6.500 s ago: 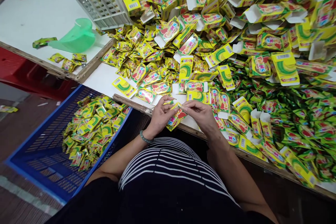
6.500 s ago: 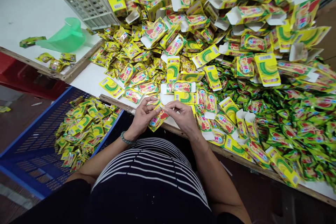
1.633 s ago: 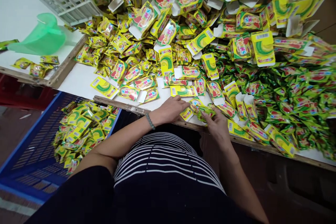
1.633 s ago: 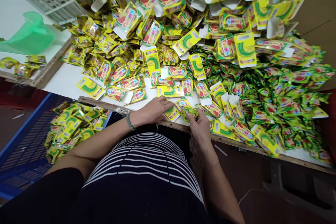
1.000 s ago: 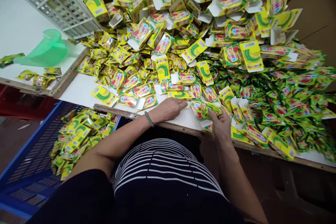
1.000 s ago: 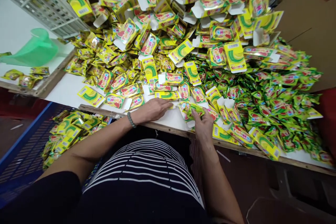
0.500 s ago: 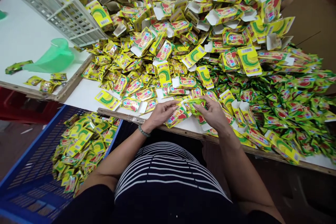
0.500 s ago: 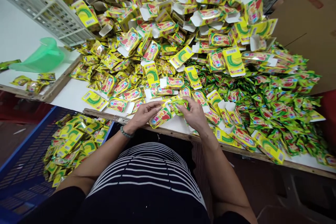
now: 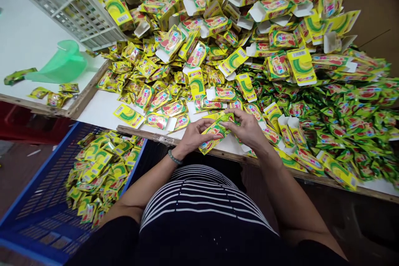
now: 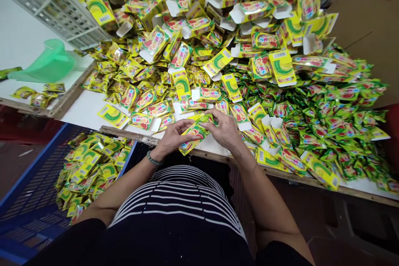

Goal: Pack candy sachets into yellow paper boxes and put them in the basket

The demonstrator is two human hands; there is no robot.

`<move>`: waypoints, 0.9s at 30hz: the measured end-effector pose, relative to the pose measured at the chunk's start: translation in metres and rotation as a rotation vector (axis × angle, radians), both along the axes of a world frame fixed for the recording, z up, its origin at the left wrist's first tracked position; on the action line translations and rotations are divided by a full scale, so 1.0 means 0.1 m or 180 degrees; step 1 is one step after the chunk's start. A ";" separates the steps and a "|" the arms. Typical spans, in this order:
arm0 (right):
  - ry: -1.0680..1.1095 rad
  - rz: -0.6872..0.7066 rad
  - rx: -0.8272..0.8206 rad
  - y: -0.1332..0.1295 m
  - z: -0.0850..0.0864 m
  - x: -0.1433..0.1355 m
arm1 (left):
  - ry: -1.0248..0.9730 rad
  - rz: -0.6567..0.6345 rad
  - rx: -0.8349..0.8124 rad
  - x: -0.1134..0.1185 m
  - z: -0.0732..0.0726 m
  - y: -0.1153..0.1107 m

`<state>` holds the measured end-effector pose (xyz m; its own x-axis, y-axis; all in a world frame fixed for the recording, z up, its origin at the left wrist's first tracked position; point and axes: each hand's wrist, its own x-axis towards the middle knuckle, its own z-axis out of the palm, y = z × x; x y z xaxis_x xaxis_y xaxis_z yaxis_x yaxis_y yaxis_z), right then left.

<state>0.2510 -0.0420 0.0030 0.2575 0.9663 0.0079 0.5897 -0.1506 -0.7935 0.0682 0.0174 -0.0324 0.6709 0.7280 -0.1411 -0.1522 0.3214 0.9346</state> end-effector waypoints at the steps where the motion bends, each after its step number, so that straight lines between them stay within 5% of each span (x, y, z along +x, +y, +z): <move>1: 0.0091 -0.0037 0.0056 -0.01 -0.01 -0.03 | -0.0046 0.0056 0.0006 0.00 0.00 0.00; 8: 0.0470 -0.0233 0.0347 -0.11 -0.06 -0.19 | 0.0056 0.0272 -0.0106 0.00 -0.08 -0.04; 16: 0.0662 -0.0003 0.0190 -0.11 -0.06 -0.14 | 0.0221 -0.0380 -0.0500 -0.05 0.07 -0.05; 22: -0.0204 0.0019 0.0660 -0.08 -0.09 -0.16 | 0.0132 -0.0252 -0.0559 -0.07 0.14 -0.07; 27: -0.0194 0.0441 0.0529 -0.12 -0.05 -0.13 | 0.0287 -0.0236 -0.0240 -0.09 0.08 -0.08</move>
